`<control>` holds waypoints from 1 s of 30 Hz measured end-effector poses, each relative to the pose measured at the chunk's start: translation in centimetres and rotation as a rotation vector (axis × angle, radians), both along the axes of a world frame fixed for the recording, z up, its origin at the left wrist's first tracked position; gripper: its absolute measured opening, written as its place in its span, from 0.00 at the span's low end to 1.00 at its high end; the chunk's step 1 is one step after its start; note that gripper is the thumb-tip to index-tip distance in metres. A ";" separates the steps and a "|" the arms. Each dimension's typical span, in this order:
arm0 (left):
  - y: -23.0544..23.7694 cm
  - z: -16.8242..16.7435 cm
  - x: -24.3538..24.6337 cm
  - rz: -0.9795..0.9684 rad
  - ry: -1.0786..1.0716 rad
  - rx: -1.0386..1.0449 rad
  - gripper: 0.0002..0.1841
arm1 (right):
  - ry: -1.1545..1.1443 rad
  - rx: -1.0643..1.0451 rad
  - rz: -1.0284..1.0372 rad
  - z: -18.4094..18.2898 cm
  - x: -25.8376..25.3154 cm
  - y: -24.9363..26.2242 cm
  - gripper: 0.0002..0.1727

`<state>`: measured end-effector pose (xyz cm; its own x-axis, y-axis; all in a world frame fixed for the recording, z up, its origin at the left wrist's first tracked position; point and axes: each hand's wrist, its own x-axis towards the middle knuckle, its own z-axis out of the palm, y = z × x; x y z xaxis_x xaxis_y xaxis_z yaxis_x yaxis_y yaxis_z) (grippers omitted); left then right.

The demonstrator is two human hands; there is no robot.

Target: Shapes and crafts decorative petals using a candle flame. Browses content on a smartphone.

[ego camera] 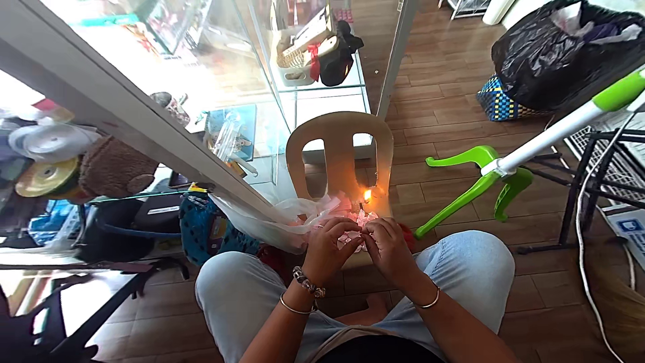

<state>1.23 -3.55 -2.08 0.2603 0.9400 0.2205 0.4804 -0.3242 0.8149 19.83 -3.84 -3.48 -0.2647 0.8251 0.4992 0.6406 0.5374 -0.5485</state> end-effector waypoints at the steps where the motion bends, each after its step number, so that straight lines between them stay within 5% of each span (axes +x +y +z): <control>1: 0.0 0.3 0.2 0.001 0.048 0.027 0.13 | -0.001 -0.009 -0.002 0.2 0.2 0.0 0.13; 10: 1.3 1.2 2.6 -0.081 0.212 0.186 0.10 | 0.065 -0.174 -0.017 1.9 2.5 -0.1 0.12; 14: 2.6 0.9 4.5 -0.084 0.045 -0.023 0.09 | 0.234 -0.391 -0.070 3.6 4.6 0.3 0.17; 18: 6.0 -2.3 5.5 0.052 -0.018 -0.267 0.08 | 0.459 -0.332 -0.284 4.7 7.9 1.0 0.21; 23: 10.2 -6.8 6.5 0.235 0.080 -0.455 0.09 | 0.697 -0.308 -0.404 4.6 9.6 1.1 0.23; 30: 13.3 -10.4 7.3 0.376 0.188 -0.572 0.09 | 0.705 -0.348 -0.384 4.5 9.8 1.0 0.25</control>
<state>8.52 9.73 -12.49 -0.1198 0.9284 -0.3516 0.6246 0.3458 0.7002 29.65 -2.83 0.98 0.3383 0.9298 0.1450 0.1924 0.0825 -0.9779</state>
